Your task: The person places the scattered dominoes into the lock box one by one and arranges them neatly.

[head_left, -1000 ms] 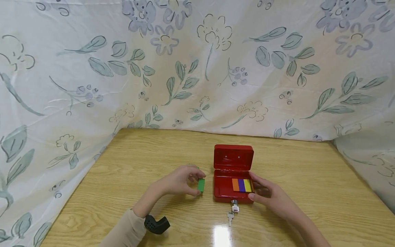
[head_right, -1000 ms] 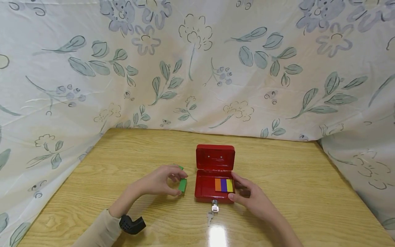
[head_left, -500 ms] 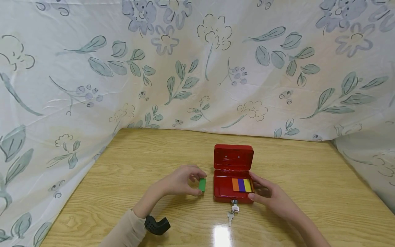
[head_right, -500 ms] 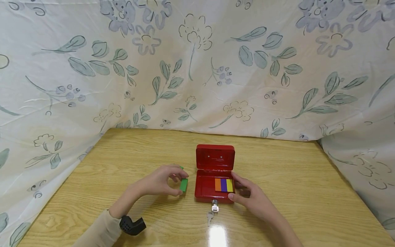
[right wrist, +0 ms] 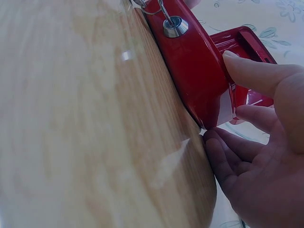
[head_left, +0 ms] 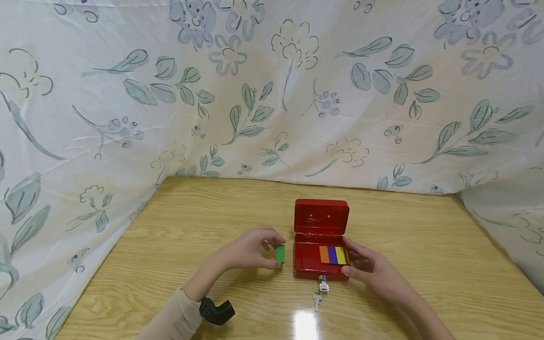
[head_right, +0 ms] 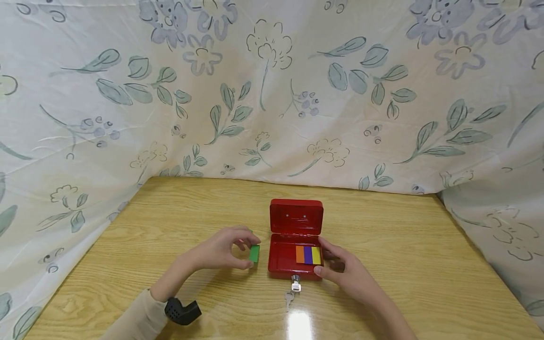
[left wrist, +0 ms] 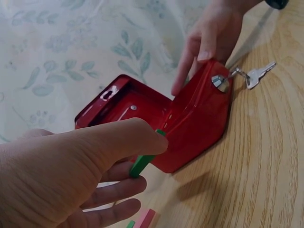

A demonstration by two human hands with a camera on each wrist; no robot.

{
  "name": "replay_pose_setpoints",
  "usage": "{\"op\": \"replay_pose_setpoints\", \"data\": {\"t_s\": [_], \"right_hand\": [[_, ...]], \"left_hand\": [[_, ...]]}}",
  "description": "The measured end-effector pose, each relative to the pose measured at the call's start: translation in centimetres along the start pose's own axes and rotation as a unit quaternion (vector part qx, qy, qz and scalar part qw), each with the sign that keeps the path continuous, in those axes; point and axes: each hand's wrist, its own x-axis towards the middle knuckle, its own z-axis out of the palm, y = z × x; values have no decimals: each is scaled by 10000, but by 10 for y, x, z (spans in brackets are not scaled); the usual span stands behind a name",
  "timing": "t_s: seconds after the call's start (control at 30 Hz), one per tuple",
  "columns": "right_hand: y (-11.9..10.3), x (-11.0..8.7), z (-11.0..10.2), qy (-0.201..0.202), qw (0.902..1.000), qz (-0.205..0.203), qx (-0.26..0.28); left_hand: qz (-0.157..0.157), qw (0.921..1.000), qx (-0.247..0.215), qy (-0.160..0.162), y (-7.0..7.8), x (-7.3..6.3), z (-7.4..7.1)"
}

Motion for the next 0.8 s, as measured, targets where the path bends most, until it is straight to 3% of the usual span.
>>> {"op": "replay_pose_setpoints", "data": {"t_s": [0.6, 0.8], "right_hand": [[1, 4, -5, -2, 10000, -51, -20], [3, 7, -7, -11, 9999, -81, -62]], "left_hand": [[184, 9997, -3, 153, 3, 6, 0], [114, 9998, 8, 171, 4, 8, 1]]}}
